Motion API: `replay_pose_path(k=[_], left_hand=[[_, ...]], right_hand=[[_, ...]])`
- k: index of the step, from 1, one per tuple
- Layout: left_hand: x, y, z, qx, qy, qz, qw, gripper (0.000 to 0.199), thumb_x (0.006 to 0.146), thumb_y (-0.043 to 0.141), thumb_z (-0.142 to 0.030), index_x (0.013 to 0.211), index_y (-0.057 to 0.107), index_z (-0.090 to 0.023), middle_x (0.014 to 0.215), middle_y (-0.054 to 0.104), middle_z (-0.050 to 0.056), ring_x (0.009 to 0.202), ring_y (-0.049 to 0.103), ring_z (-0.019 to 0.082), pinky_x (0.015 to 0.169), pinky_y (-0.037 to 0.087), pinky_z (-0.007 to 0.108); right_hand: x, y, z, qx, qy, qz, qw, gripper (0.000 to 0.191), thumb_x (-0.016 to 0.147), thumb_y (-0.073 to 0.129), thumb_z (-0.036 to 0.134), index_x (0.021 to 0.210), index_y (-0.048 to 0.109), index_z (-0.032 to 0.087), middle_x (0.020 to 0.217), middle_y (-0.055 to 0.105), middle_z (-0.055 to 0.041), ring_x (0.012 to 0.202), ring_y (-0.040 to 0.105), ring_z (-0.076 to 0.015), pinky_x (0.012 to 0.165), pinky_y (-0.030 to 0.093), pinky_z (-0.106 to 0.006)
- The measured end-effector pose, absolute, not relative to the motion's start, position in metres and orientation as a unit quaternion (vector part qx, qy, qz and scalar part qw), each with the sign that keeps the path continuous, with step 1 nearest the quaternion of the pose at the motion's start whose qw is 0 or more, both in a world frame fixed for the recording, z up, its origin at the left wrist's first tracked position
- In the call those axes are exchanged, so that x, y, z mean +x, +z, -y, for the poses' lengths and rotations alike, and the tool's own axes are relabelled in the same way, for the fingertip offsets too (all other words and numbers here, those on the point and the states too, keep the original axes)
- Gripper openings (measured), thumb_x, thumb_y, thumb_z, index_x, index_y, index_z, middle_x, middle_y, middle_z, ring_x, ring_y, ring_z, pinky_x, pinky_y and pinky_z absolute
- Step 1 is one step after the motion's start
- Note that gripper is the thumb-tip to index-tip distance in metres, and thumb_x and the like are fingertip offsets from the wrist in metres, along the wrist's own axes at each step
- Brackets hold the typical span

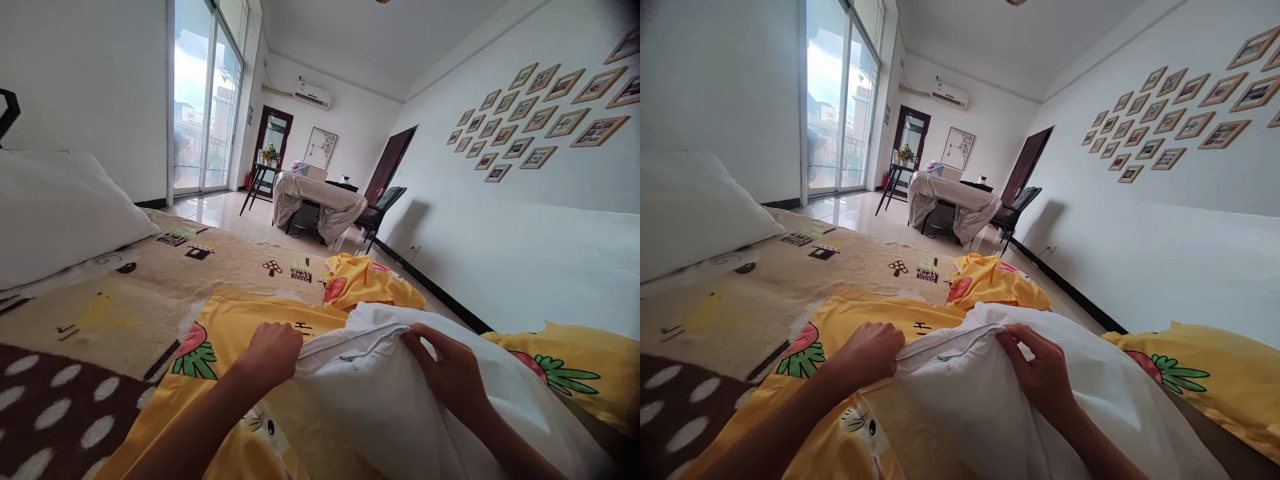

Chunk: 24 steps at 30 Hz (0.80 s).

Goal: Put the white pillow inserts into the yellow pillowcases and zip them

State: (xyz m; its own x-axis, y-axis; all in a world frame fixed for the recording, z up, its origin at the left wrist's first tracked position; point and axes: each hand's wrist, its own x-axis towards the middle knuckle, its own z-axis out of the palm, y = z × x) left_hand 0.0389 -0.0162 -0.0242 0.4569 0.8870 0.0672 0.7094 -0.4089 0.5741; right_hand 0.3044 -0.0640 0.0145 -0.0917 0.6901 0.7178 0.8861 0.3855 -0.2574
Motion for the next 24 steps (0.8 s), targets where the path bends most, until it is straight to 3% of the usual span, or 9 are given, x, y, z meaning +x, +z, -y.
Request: replay_pose_path(k=[3, 5, 8, 11, 16, 21, 24], left_hand=[[0.036, -0.022, 0.012, 0.848, 0.136, -0.489, 0.154, 0.015, 0.058, 0.051, -0.004, 0.049, 0.049, -0.016, 0.058, 0.056, 0.008, 0.06, 0.056, 0.022, 0.062, 0.039, 0.033], [0.033, -0.02, 0.008, 0.865, 0.142, -0.445, 0.182, 0.018, 0.059, 0.051, -0.007, 0.046, 0.044, -0.016, 0.05, 0.047, 0.001, 0.051, 0.045, 0.014, 0.056, 0.032, 0.028], [0.03, -0.019, 0.001, 0.867, 0.164, -0.339, 0.327, 0.018, 0.066, 0.055, -0.016, 0.05, 0.045, -0.016, 0.049, 0.041, -0.004, 0.048, 0.035, 0.009, 0.052, 0.026, 0.024], [0.031, -0.018, -0.001, 0.791, 0.214, -0.292, 0.494, 0.015, 0.071, 0.057, -0.027, 0.061, 0.054, -0.016, 0.054, 0.05, -0.004, 0.051, 0.041, 0.008, 0.052, 0.029, 0.022], [0.054, -0.022, 0.008, 0.575, 0.357, -0.209, 0.706, 0.031, 0.065, 0.07, -0.039, 0.064, 0.054, -0.012, 0.055, 0.047, -0.003, 0.05, 0.04, 0.005, 0.051, 0.025, 0.02], [0.082, -0.026, 0.02, 0.355, 0.445, -0.176, 0.803, 0.038, 0.056, 0.08, -0.037, 0.069, 0.057, -0.01, 0.062, 0.049, -0.002, 0.054, 0.042, 0.006, 0.053, 0.031, 0.02], [0.081, -0.027, 0.018, 0.309, 0.477, -0.158, 0.808, 0.032, 0.059, 0.079, -0.03, 0.069, 0.057, -0.01, 0.062, 0.049, -0.002, 0.054, 0.041, 0.005, 0.052, 0.031, 0.019]], right_hand=[[0.304, 0.016, 0.065, -0.544, -0.124, 0.726, 0.402, 0.029, 0.082, 0.053, 0.046, 0.071, 0.067, 0.024, 0.071, 0.07, -0.0003, 0.062, 0.065, -0.0177, 0.058, 0.051, -0.025], [0.305, 0.017, 0.065, -0.553, -0.126, 0.718, 0.403, 0.03, 0.082, 0.053, 0.048, 0.07, 0.067, 0.024, 0.069, 0.07, -0.0003, 0.061, 0.064, -0.0178, 0.058, 0.051, -0.025], [0.307, 0.019, 0.066, -0.564, -0.127, 0.71, 0.402, 0.031, 0.081, 0.053, 0.048, 0.069, 0.067, 0.024, 0.067, 0.069, 0.0001, 0.059, 0.063, -0.0172, 0.057, 0.051, -0.025], [0.31, 0.021, 0.067, -0.575, -0.122, 0.705, 0.396, 0.032, 0.082, 0.052, 0.049, 0.07, 0.068, 0.024, 0.067, 0.069, 0.0007, 0.059, 0.063, -0.0169, 0.057, 0.05, -0.024], [0.314, 0.02, 0.065, -0.585, -0.1, 0.7, 0.397, 0.033, 0.081, 0.052, 0.049, 0.07, 0.067, 0.022, 0.067, 0.069, 0.0002, 0.06, 0.062, -0.0168, 0.057, 0.05, -0.024], [0.32, 0.02, 0.063, -0.582, -0.008, 0.742, 0.332, 0.034, 0.083, 0.05, 0.047, 0.073, 0.067, 0.02, 0.07, 0.069, -0.0011, 0.064, 0.062, -0.0172, 0.056, 0.049, -0.023], [0.327, 0.029, 0.067, -0.591, -0.02, 0.725, 0.353, 0.033, 0.081, 0.051, 0.046, 0.068, 0.065, 0.02, 0.065, 0.066, 0.0, 0.062, 0.061, -0.0173, 0.056, 0.049, -0.023]])
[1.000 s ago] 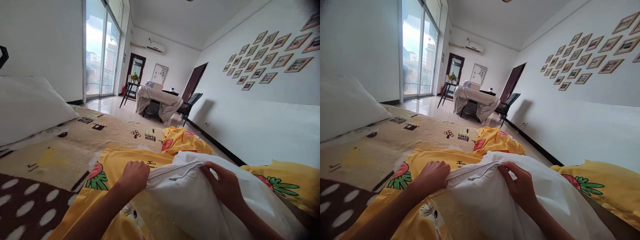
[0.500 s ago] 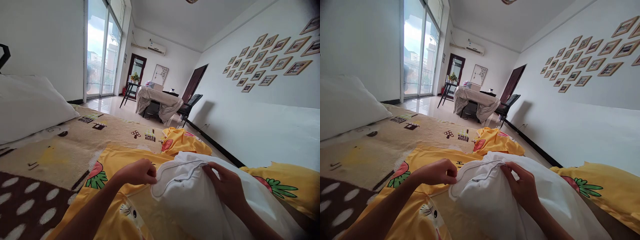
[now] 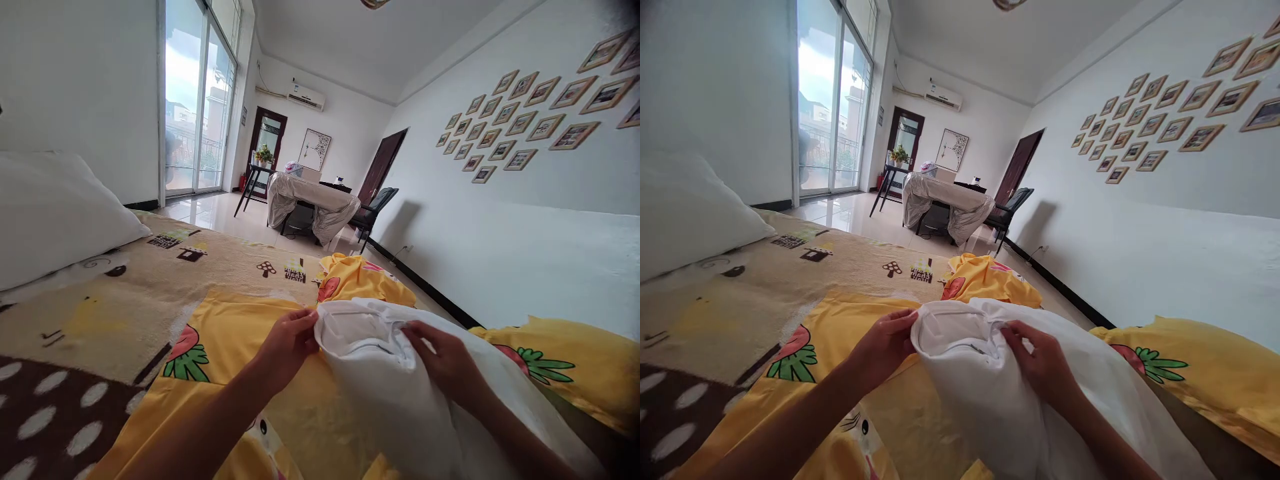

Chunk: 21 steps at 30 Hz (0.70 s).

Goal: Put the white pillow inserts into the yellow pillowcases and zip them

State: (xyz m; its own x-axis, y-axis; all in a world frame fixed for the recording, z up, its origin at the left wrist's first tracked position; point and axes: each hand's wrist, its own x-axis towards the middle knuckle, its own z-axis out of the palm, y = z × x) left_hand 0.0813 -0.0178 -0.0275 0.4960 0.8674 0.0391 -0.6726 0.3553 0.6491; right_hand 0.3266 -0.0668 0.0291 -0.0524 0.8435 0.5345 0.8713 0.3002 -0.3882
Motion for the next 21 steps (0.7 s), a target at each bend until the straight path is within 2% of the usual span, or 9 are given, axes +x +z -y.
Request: replay_pose_path(k=[5, 11, 14, 18, 21], left_hand=[[0.066, -0.031, 0.015, 0.315, 0.479, -0.077, 0.815, 0.024, 0.068, 0.074, -0.027, 0.068, 0.057, -0.01, 0.063, 0.046, -0.002, 0.055, 0.039, 0.005, 0.05, 0.029, 0.019], [0.06, -0.03, 0.021, 0.367, 0.412, -0.011, 0.834, 0.022, 0.069, 0.071, -0.027, 0.066, 0.056, -0.011, 0.057, 0.035, -0.004, 0.051, 0.034, 0.006, 0.049, 0.028, 0.02], [0.05, -0.032, 0.013, 0.481, 0.334, -0.019, 0.81, 0.024, 0.072, 0.067, -0.033, 0.07, 0.057, -0.011, 0.06, 0.041, -0.001, 0.051, 0.042, 0.008, 0.053, 0.031, 0.024], [0.031, -0.029, -0.004, 0.67, 0.244, -0.128, 0.69, 0.025, 0.081, 0.055, -0.036, 0.069, 0.054, -0.014, 0.058, 0.047, 0.0, 0.054, 0.046, 0.011, 0.057, 0.033, 0.026], [0.026, -0.014, 0.001, 0.724, 0.381, -0.307, 0.487, 0.024, 0.084, 0.048, -0.032, 0.065, 0.048, -0.016, 0.058, 0.049, -0.001, 0.055, 0.043, 0.011, 0.056, 0.031, 0.025]], right_hand=[[0.326, 0.059, 0.079, -0.654, -0.092, 0.587, 0.469, 0.027, 0.075, 0.054, 0.044, 0.064, 0.061, 0.02, 0.054, 0.058, -0.0002, 0.052, 0.053, -0.0147, 0.043, 0.038, -0.021], [0.315, 0.087, 0.085, -0.689, -0.117, 0.538, 0.47, 0.032, 0.071, 0.054, 0.049, 0.072, 0.064, 0.019, 0.059, 0.062, -0.0019, 0.058, 0.055, -0.0163, 0.048, 0.039, -0.023], [0.312, 0.09, 0.084, -0.682, -0.101, 0.549, 0.472, 0.033, 0.069, 0.055, 0.05, 0.073, 0.065, 0.019, 0.062, 0.064, -0.003, 0.059, 0.057, -0.0171, 0.048, 0.039, -0.023], [0.307, 0.084, 0.082, -0.653, -0.093, 0.594, 0.461, 0.033, 0.07, 0.057, 0.051, 0.07, 0.066, 0.019, 0.062, 0.065, -0.0031, 0.059, 0.058, -0.0179, 0.049, 0.041, -0.023], [0.303, 0.078, 0.082, -0.633, -0.11, 0.633, 0.432, 0.036, 0.073, 0.054, 0.053, 0.07, 0.067, 0.02, 0.06, 0.065, -0.003, 0.057, 0.059, -0.0174, 0.048, 0.042, -0.023]])
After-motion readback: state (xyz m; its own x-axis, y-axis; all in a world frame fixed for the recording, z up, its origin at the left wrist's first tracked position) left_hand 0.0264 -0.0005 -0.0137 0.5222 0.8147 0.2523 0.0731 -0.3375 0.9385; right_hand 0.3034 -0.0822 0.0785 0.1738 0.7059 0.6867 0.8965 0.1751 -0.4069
